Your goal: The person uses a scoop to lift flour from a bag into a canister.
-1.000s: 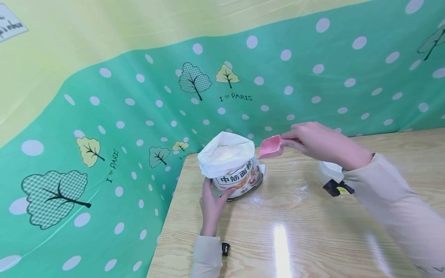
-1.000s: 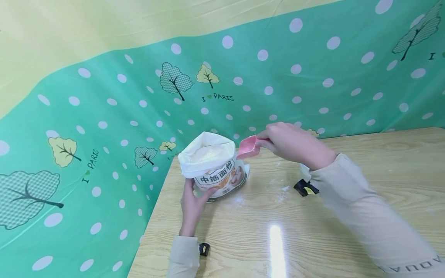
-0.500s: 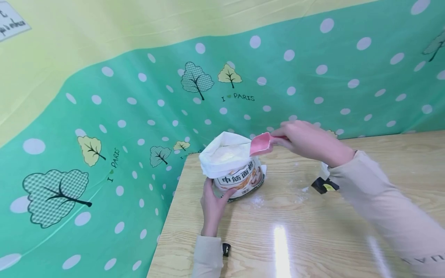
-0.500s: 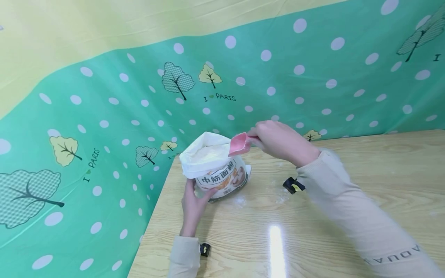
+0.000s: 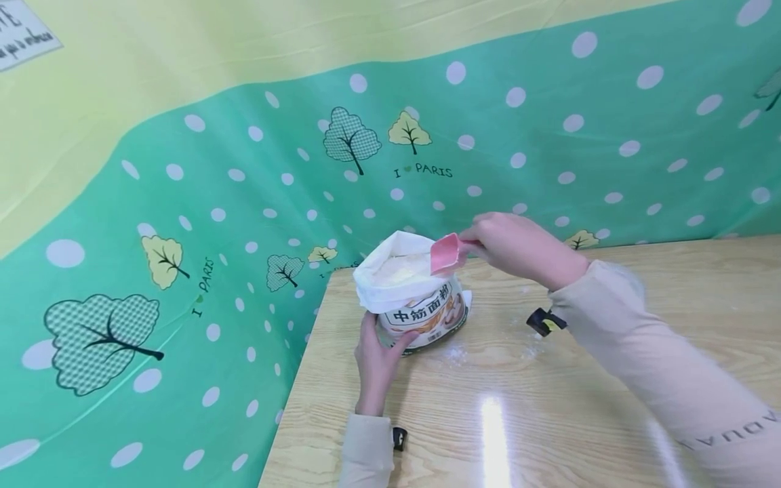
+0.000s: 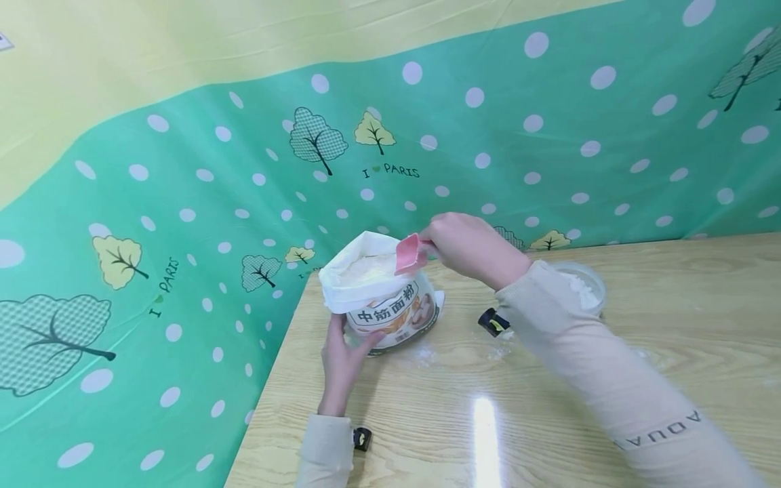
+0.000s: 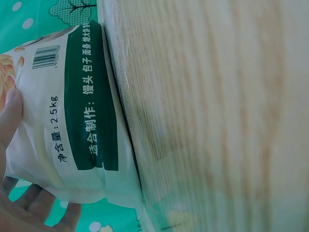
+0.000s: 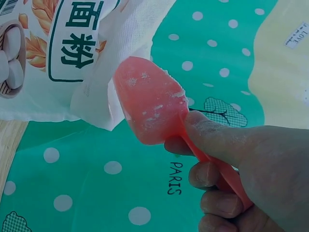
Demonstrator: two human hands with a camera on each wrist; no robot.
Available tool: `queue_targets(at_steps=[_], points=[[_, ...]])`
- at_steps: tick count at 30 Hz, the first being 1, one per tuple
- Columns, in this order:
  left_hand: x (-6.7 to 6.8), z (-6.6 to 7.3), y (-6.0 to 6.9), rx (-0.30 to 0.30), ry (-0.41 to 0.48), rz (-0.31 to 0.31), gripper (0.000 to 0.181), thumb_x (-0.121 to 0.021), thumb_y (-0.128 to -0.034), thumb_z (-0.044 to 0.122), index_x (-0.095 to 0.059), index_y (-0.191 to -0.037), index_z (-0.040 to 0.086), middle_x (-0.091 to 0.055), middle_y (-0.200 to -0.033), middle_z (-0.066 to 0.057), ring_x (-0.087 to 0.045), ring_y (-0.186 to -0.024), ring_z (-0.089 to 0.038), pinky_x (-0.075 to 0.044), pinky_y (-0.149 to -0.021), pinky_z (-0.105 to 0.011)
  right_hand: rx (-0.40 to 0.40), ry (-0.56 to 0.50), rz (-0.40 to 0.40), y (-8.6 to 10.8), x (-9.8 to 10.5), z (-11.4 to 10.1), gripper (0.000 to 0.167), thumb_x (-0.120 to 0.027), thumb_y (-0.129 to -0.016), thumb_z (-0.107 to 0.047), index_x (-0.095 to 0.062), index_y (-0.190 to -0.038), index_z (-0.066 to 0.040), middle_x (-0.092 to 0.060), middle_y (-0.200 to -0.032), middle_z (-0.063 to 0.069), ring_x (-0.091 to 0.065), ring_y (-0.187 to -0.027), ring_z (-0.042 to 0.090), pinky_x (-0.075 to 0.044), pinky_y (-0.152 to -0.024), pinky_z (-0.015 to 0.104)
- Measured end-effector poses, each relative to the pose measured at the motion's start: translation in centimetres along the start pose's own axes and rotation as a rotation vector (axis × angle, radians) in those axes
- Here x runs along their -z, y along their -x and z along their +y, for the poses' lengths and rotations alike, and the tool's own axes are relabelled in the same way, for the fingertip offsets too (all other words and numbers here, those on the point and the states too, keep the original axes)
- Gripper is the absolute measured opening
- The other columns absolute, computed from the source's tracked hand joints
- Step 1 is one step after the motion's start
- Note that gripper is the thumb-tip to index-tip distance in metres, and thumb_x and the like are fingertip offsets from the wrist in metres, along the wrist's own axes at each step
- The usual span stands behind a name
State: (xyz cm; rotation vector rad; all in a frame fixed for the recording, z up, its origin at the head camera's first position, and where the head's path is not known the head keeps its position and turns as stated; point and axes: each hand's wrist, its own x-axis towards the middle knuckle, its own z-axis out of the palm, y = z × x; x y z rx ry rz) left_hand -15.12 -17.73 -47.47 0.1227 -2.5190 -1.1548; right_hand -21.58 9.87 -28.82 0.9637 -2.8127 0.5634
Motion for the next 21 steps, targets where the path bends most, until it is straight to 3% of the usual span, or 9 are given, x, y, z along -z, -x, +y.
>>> queue_targets(at_steps=[9,15,21], points=[[0.0,0.1,-0.1,0.008,-0.001,-0.001,0.090,-0.084,-0.0701,0.054,-0.044,-0.144,0.022,-0.053,-0.144,-0.003,-0.050,-0.134,-0.028,-0.041,-0.112,-0.050,-0.002,0.013,-0.028,-1.0,-0.6,-0.6,0.014,-0.064,-0.096,-0.011,-0.076,-0.088,-0.014,-0.063,-0.077,0.002,-0.055,-0.072,0.019,-0.050,-0.066,0.034],[0.0,0.1,-0.1,0.008,-0.002,0.000,0.090,-0.084,-0.0702,0.053,-0.044,-0.144,0.022,-0.053,-0.144,-0.003,-0.049,-0.134,-0.027,-0.040,-0.113,-0.049,-0.006,0.055,-0.090,-1.8,0.1,-1.3,0.025,-0.060,-0.097,-0.009,-0.069,-0.075,-0.015,-0.061,-0.075,0.000,-0.053,-0.070,0.018,-0.049,-0.064,0.032],[0.0,0.1,0.0,0.010,0.001,0.001,0.089,-0.084,-0.0700,0.054,-0.044,-0.144,0.023,-0.053,-0.144,-0.002,-0.049,-0.134,-0.027,-0.040,-0.113,-0.049,-0.040,0.028,-0.178,-2.5,0.8,-2.0,0.021,-0.058,-0.098,-0.007,-0.075,-0.087,-0.013,-0.067,-0.083,0.000,-0.053,-0.071,0.017,-0.044,-0.062,0.030]])
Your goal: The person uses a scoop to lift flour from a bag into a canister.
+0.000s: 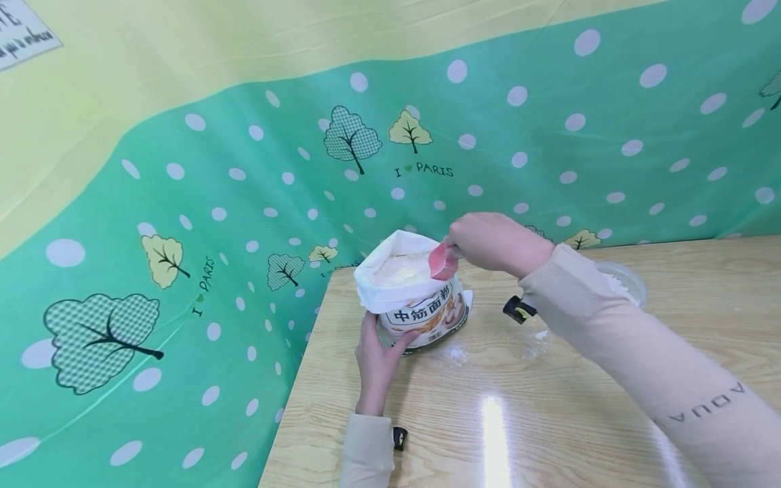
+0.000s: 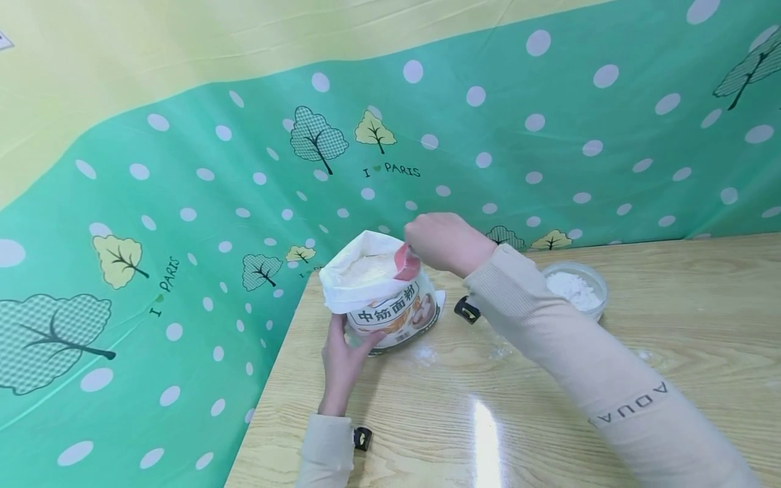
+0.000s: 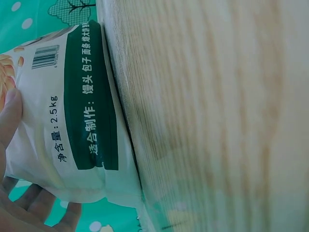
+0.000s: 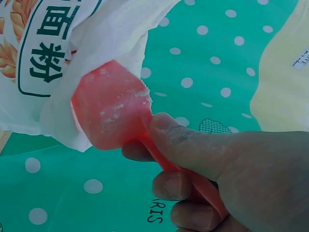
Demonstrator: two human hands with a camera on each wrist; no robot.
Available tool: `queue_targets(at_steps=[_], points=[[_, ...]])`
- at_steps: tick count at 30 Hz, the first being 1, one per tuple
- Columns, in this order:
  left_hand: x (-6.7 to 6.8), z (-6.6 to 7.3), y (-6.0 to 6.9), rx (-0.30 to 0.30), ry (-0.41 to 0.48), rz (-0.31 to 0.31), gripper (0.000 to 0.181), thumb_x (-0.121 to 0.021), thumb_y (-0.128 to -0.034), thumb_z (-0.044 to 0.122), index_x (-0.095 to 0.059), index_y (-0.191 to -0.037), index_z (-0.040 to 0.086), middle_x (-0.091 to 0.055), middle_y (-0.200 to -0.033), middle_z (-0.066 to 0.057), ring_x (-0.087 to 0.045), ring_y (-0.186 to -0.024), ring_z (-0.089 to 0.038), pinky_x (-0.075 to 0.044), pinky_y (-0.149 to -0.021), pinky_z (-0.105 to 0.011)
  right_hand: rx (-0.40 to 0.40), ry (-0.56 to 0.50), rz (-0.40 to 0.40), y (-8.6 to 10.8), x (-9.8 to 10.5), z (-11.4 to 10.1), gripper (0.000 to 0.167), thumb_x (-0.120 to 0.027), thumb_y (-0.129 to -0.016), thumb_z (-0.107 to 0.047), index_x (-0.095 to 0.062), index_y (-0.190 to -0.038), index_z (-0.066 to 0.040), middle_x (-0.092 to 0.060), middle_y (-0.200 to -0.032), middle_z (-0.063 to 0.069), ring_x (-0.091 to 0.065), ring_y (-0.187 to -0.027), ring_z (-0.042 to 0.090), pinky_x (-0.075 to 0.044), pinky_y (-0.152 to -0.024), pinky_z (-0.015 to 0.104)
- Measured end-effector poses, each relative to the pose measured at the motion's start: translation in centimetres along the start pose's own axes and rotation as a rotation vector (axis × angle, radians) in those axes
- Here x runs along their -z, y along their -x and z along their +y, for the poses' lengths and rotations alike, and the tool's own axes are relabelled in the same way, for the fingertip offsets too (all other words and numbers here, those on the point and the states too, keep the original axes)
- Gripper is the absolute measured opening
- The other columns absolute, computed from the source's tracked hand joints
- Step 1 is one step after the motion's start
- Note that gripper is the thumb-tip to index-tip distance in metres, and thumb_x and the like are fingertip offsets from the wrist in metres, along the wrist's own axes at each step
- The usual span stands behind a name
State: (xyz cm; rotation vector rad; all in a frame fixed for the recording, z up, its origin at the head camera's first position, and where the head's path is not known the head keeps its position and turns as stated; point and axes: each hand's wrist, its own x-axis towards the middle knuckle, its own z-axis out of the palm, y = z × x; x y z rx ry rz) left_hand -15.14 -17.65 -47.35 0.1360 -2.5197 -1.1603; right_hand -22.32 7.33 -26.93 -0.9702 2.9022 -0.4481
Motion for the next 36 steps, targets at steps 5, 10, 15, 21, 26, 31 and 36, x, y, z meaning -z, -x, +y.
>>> queue_targets(at_steps=[5,10,15,21,26,31,36], points=[[-0.1,-0.1,0.1,-0.014,-0.007,-0.004,0.089,-0.083,-0.0709,0.054,-0.043,-0.144,0.023,-0.053,-0.144,-0.002,-0.049,-0.135,-0.027,-0.040,-0.112,-0.050,-0.009,-0.009,-0.086,-0.9,0.2,0.2,0.015,-0.063,-0.096,-0.008,-0.078,-0.098,-0.012,-0.072,-0.097,0.003,-0.056,-0.075,0.016,-0.047,-0.065,0.029],[-0.3,0.0,0.3,-0.035,-0.031,0.002,0.087,-0.083,-0.0722,0.053,-0.043,-0.143,0.021,-0.055,-0.141,-0.004,-0.052,-0.132,-0.029,-0.043,-0.109,-0.051,-0.007,-0.017,-0.195,-1.7,0.5,-0.1,0.020,-0.057,-0.097,-0.004,-0.077,-0.100,-0.009,-0.071,-0.091,0.004,-0.056,-0.069,0.016,-0.049,-0.062,0.028],[-0.4,0.1,0.4,-0.042,-0.045,0.003,0.086,-0.082,-0.0733,0.053,-0.043,-0.143,0.021,-0.055,-0.140,-0.004,-0.053,-0.131,-0.029,-0.043,-0.109,-0.051,-0.023,-0.017,-0.291,-2.7,0.9,-0.6,0.020,-0.056,-0.100,-0.010,-0.075,-0.102,-0.008,-0.071,-0.087,0.005,-0.048,-0.060,0.013,-0.041,-0.053,0.023],[-0.2,0.1,0.5,-0.038,-0.032,-0.003,0.087,-0.082,-0.0732,0.054,-0.041,-0.144,0.023,-0.054,-0.141,-0.002,-0.052,-0.132,-0.027,-0.042,-0.111,-0.050,-0.061,0.025,-0.421,-4.3,1.7,-1.3,0.025,-0.057,-0.102,-0.026,-0.073,-0.107,-0.007,-0.069,-0.088,0.004,-0.052,-0.069,0.014,-0.047,-0.064,0.025],[-0.1,0.1,0.4,-0.045,-0.032,0.011,0.086,-0.081,-0.0741,0.054,-0.041,-0.144,0.023,-0.054,-0.141,-0.003,-0.051,-0.133,-0.028,-0.041,-0.111,-0.052,-0.085,0.085,-0.464,-5.4,1.8,-2.2,0.026,-0.060,-0.100,-0.028,-0.071,-0.104,-0.005,-0.051,-0.073,0.000,-0.045,-0.067,0.013,-0.043,-0.063,0.025],[-0.1,0.1,0.3,-0.048,-0.048,0.015,0.084,-0.081,-0.0752,0.055,-0.042,-0.142,0.022,-0.055,-0.141,-0.003,-0.051,-0.132,-0.028,-0.042,-0.110,-0.052,-0.116,0.140,-0.446,-6.1,1.3,-3.6,0.034,-0.065,-0.096,-0.025,-0.064,-0.121,-0.002,-0.064,-0.098,0.006,-0.055,-0.089,0.021,-0.053,-0.085,0.034],[-0.1,0.1,0.3,-0.046,-0.054,0.001,0.083,-0.081,-0.0755,0.055,-0.043,-0.142,0.021,-0.055,-0.141,-0.004,-0.053,-0.130,-0.029,-0.043,-0.109,-0.053,-0.122,0.136,-0.480,-6.6,-0.1,-4.7,0.030,-0.068,-0.094,-0.022,-0.064,-0.118,-0.004,-0.065,-0.104,0.007,-0.057,-0.092,0.021,-0.054,-0.083,0.032]])
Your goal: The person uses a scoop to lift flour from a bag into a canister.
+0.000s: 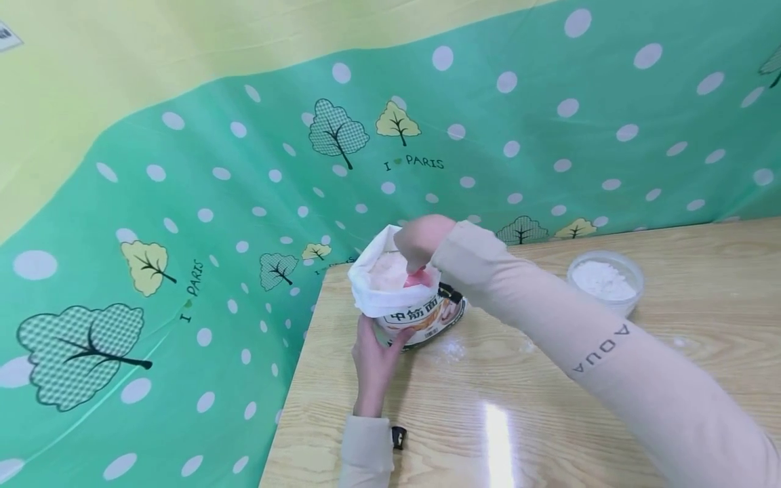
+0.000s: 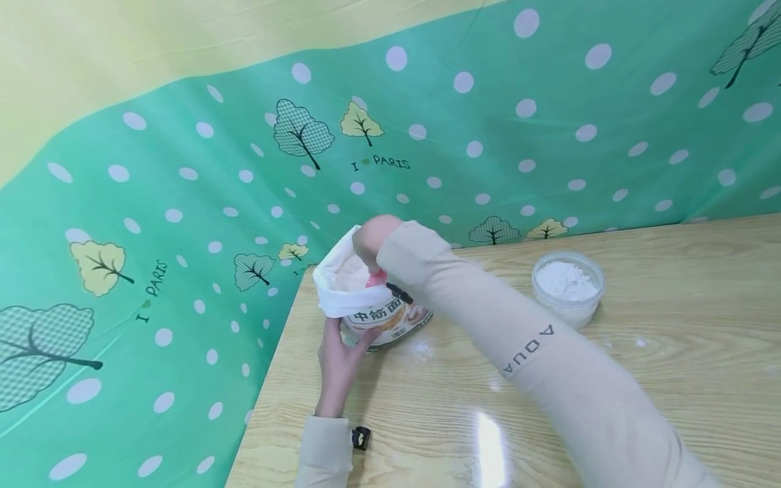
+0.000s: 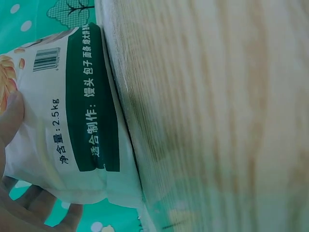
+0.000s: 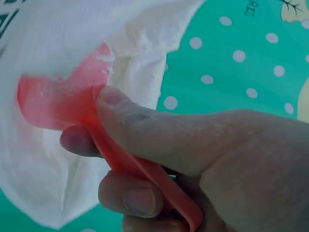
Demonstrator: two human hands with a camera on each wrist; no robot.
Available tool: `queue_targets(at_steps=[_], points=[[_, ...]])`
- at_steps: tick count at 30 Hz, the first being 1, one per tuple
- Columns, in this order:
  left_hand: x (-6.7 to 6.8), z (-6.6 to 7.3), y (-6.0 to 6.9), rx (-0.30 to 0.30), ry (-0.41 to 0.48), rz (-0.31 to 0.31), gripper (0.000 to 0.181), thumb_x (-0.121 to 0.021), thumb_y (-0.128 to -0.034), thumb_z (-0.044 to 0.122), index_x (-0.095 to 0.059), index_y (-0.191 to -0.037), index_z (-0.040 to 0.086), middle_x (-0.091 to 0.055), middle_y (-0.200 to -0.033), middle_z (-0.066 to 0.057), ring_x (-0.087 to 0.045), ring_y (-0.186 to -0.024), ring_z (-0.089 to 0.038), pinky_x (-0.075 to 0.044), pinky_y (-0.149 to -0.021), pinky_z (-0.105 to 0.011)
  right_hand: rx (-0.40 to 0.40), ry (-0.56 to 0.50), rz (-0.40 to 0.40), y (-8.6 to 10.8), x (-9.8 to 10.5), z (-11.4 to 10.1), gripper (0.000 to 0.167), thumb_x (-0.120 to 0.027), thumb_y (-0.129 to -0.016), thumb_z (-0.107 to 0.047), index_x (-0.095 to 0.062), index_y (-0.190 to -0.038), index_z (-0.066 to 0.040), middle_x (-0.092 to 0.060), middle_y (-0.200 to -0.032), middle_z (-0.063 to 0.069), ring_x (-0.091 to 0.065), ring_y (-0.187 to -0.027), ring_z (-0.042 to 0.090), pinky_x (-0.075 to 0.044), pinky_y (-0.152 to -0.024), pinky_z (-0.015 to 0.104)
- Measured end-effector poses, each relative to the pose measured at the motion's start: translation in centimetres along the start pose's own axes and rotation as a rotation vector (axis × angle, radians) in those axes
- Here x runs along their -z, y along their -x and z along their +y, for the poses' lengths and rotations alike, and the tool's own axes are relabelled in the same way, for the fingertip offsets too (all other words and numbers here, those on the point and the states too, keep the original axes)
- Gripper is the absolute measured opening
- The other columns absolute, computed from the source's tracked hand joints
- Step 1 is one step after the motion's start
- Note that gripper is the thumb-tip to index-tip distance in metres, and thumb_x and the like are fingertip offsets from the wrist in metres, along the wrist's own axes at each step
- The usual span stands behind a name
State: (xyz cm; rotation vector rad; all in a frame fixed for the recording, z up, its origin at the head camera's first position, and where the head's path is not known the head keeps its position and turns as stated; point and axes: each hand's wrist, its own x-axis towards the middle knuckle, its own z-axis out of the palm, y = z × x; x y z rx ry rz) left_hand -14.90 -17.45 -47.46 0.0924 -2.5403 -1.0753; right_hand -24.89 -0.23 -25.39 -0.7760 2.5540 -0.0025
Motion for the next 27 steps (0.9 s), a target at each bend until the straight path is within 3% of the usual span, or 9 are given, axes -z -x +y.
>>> queue_targets(at_steps=[4,8,11,14,21,27], points=[[-0.1,-0.1,0.0,-0.017,0.002,0.004,0.082,-0.082,-0.0756,0.052,-0.044,-0.141,0.020,-0.056,-0.139,-0.005,-0.056,-0.127,-0.030,-0.045,-0.106,-0.054,-0.003,-0.016,-0.012,-0.8,-1.1,-0.7,0.030,-0.068,-0.095,-0.026,-0.065,-0.118,-0.007,-0.064,-0.106,0.006,-0.057,-0.095,0.021,-0.054,-0.086,0.035],[-0.2,-0.2,0.0,-0.024,0.001,0.013,0.083,-0.083,-0.0748,0.051,-0.044,-0.141,0.019,-0.056,-0.139,-0.005,-0.056,-0.127,-0.031,-0.045,-0.106,-0.055,0.014,0.008,0.003,-1.5,-2.1,-0.8,0.032,-0.063,-0.098,-0.030,-0.064,-0.123,-0.008,-0.066,-0.114,0.007,-0.059,-0.103,0.024,-0.048,-0.104,0.053],[-0.1,-0.2,-0.1,-0.012,0.006,0.013,0.084,-0.082,-0.0744,0.053,-0.044,-0.141,0.021,-0.056,-0.139,-0.004,-0.055,-0.128,-0.031,-0.043,-0.108,-0.055,0.055,0.012,0.019,-2.0,-2.7,-0.7,0.033,-0.058,-0.101,-0.028,-0.061,-0.127,-0.008,-0.067,-0.115,0.007,-0.060,-0.104,0.023,-0.048,-0.105,0.050],[-0.1,-0.1,-0.1,0.003,0.008,0.014,0.084,-0.082,-0.0745,0.053,-0.043,-0.142,0.022,-0.056,-0.140,-0.002,-0.054,-0.130,-0.030,-0.043,-0.109,-0.054,0.119,-0.010,0.056,-2.5,-3.4,-0.2,0.031,-0.056,-0.102,-0.027,-0.062,-0.124,-0.006,-0.068,-0.109,0.006,-0.061,-0.098,0.020,-0.053,-0.093,0.033],[0.0,0.2,-0.1,0.031,0.007,-0.010,0.085,-0.082,-0.0753,0.051,-0.041,-0.145,0.023,-0.053,-0.143,-0.003,-0.051,-0.133,-0.028,-0.042,-0.110,-0.052,0.295,-0.078,0.249,-3.4,-5.7,1.3,0.022,-0.058,-0.101,-0.020,-0.075,-0.095,-0.008,-0.069,-0.084,0.002,-0.056,-0.074,0.015,-0.053,-0.077,0.030],[0.0,0.2,-0.2,0.027,0.016,-0.019,0.084,-0.080,-0.0759,0.054,-0.041,-0.144,0.024,-0.052,-0.143,-0.002,-0.050,-0.133,-0.026,-0.042,-0.110,-0.051,0.425,-0.102,0.422,-4.0,-7.4,2.3,0.020,-0.062,-0.099,-0.018,-0.078,-0.089,-0.010,-0.072,-0.084,0.002,-0.061,-0.079,0.017,-0.054,-0.081,0.034]])
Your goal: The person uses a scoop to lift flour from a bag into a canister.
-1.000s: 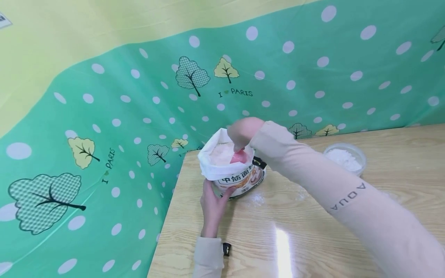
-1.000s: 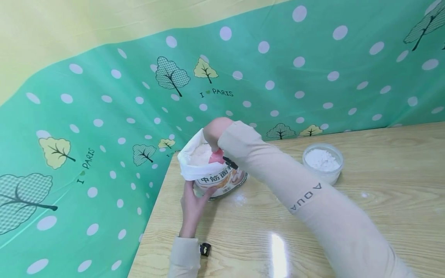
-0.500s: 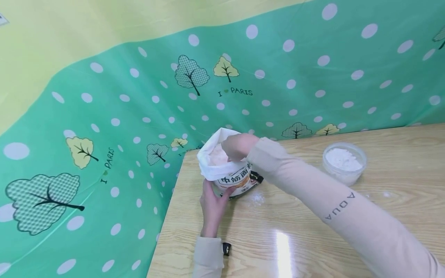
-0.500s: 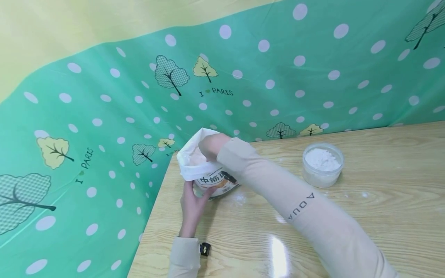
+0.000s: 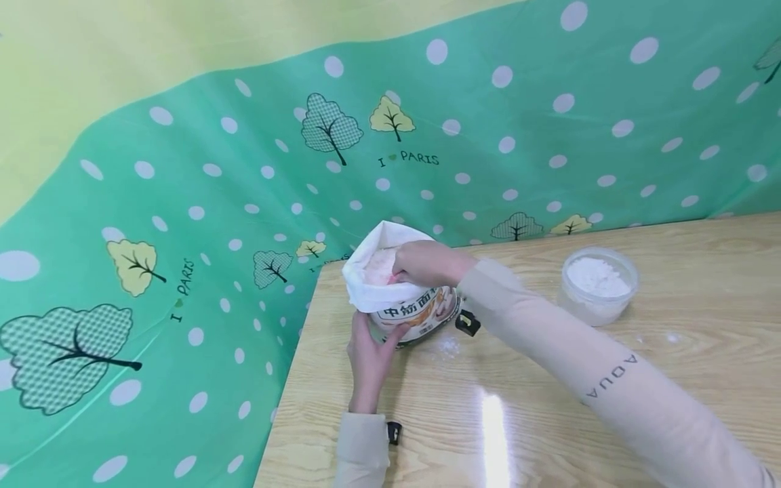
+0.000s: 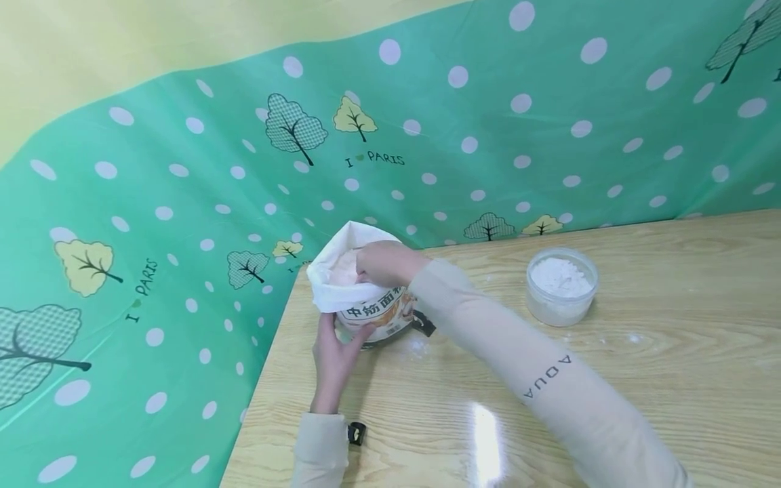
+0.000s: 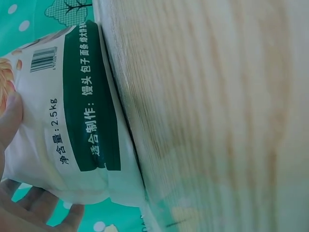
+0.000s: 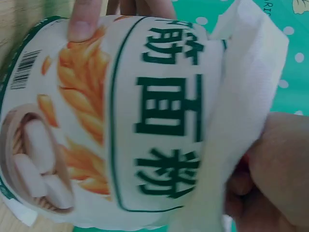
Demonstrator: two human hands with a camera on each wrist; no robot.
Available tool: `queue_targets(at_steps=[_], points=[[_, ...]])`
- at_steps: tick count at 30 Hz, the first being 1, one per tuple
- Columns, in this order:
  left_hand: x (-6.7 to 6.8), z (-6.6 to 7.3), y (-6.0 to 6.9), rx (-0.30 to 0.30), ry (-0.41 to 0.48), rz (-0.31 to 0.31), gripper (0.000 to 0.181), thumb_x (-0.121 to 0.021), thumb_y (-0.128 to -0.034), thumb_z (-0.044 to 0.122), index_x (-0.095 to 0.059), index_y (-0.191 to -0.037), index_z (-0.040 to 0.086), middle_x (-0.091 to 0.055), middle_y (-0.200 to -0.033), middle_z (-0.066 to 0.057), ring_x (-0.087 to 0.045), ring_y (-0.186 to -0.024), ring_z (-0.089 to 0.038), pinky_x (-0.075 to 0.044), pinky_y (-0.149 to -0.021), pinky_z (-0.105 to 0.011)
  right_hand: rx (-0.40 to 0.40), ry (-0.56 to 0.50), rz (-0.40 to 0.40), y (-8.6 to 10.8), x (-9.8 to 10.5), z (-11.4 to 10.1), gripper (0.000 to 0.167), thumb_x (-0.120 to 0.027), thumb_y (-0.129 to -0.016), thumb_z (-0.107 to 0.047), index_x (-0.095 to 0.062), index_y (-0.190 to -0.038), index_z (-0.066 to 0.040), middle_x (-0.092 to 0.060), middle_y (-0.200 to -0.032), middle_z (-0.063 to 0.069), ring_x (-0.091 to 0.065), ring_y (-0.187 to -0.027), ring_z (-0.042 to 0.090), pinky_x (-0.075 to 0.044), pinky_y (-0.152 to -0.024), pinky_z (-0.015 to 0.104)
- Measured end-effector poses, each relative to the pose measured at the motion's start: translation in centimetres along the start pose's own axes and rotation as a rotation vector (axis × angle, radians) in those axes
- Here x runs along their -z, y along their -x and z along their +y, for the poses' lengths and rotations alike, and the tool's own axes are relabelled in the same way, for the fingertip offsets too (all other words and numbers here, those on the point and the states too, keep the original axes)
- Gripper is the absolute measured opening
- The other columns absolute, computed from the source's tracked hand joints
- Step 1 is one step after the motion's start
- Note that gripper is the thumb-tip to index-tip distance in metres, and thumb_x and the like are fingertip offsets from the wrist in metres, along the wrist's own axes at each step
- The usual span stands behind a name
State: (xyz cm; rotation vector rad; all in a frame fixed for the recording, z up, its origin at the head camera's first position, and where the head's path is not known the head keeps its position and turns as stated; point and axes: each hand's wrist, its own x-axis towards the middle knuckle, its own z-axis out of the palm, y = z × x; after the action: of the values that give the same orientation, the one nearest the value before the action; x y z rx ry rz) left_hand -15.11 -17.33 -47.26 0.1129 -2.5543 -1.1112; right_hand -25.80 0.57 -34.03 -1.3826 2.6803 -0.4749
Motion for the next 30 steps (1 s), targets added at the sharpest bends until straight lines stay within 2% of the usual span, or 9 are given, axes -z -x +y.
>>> queue_targets(at_steps=[3,5,11,14,21,25,30], points=[[-0.1,0.2,0.1,-0.006,0.003,0.001,0.084,-0.080,-0.0763,0.054,-0.041,-0.145,0.024,-0.051,-0.144,-0.002,-0.049,-0.134,-0.025,-0.041,-0.111,-0.051,0.069,0.007,0.048,0.3,-0.5,0.4,0.020,-0.062,-0.098,-0.016,-0.077,-0.087,-0.009,-0.070,-0.079,0.002,-0.058,-0.076,0.017,-0.053,-0.078,0.033],[-0.1,0.3,0.1,-0.003,0.004,0.000,0.086,-0.080,-0.0763,0.054,-0.040,-0.146,0.024,-0.050,-0.145,-0.002,-0.048,-0.135,-0.024,-0.040,-0.112,-0.051,0.085,-0.014,0.067,0.5,-0.7,0.6,0.020,-0.062,-0.098,-0.015,-0.077,-0.086,-0.010,-0.067,-0.076,0.000,-0.055,-0.074,0.015,-0.051,-0.075,0.031],[0.0,0.5,-0.1,-0.001,0.017,0.004,0.091,-0.080,-0.0746,0.055,-0.037,-0.148,0.023,-0.049,-0.147,-0.002,-0.046,-0.137,-0.025,-0.039,-0.113,-0.050,0.009,-0.138,0.138,1.0,-1.0,0.8,0.022,-0.059,-0.100,-0.020,-0.073,-0.084,-0.014,-0.064,-0.082,-0.001,-0.055,-0.081,0.016,-0.050,-0.081,0.033],[0.1,0.4,-0.1,0.003,0.029,0.006,0.093,-0.081,-0.0737,0.055,-0.037,-0.149,0.023,-0.049,-0.148,-0.001,-0.045,-0.138,-0.024,-0.038,-0.115,-0.049,0.005,-0.169,0.163,1.2,-1.1,0.9,0.022,-0.058,-0.101,-0.022,-0.072,-0.087,-0.014,-0.065,-0.087,0.000,-0.057,-0.086,0.016,-0.050,-0.086,0.035],[0.0,0.4,0.0,0.006,0.040,-0.006,0.095,-0.081,-0.0744,0.053,-0.034,-0.151,0.022,-0.048,-0.149,-0.001,-0.044,-0.139,-0.024,-0.036,-0.116,-0.049,-0.002,-0.257,0.218,2.3,-1.0,1.4,0.019,-0.059,-0.100,-0.017,-0.076,-0.104,-0.009,-0.072,-0.101,0.004,-0.064,-0.101,0.021,-0.052,-0.096,0.038],[0.0,0.4,0.1,0.002,0.035,-0.005,0.094,-0.081,-0.0753,0.053,-0.035,-0.151,0.021,-0.049,-0.148,-0.002,-0.044,-0.139,-0.024,-0.037,-0.115,-0.049,-0.006,-0.299,0.273,2.7,-0.8,1.8,0.017,-0.060,-0.099,-0.018,-0.076,-0.101,-0.010,-0.073,-0.099,0.004,-0.065,-0.099,0.020,-0.053,-0.094,0.038],[0.0,0.4,0.1,-0.002,0.021,-0.004,0.093,-0.080,-0.0754,0.053,-0.035,-0.150,0.019,-0.050,-0.147,-0.003,-0.046,-0.138,-0.024,-0.038,-0.115,-0.048,-0.053,-0.324,0.274,2.9,-0.9,2.1,0.024,-0.061,-0.099,-0.021,-0.074,-0.114,-0.008,-0.072,-0.113,0.008,-0.065,-0.109,0.024,-0.050,-0.101,0.041]])
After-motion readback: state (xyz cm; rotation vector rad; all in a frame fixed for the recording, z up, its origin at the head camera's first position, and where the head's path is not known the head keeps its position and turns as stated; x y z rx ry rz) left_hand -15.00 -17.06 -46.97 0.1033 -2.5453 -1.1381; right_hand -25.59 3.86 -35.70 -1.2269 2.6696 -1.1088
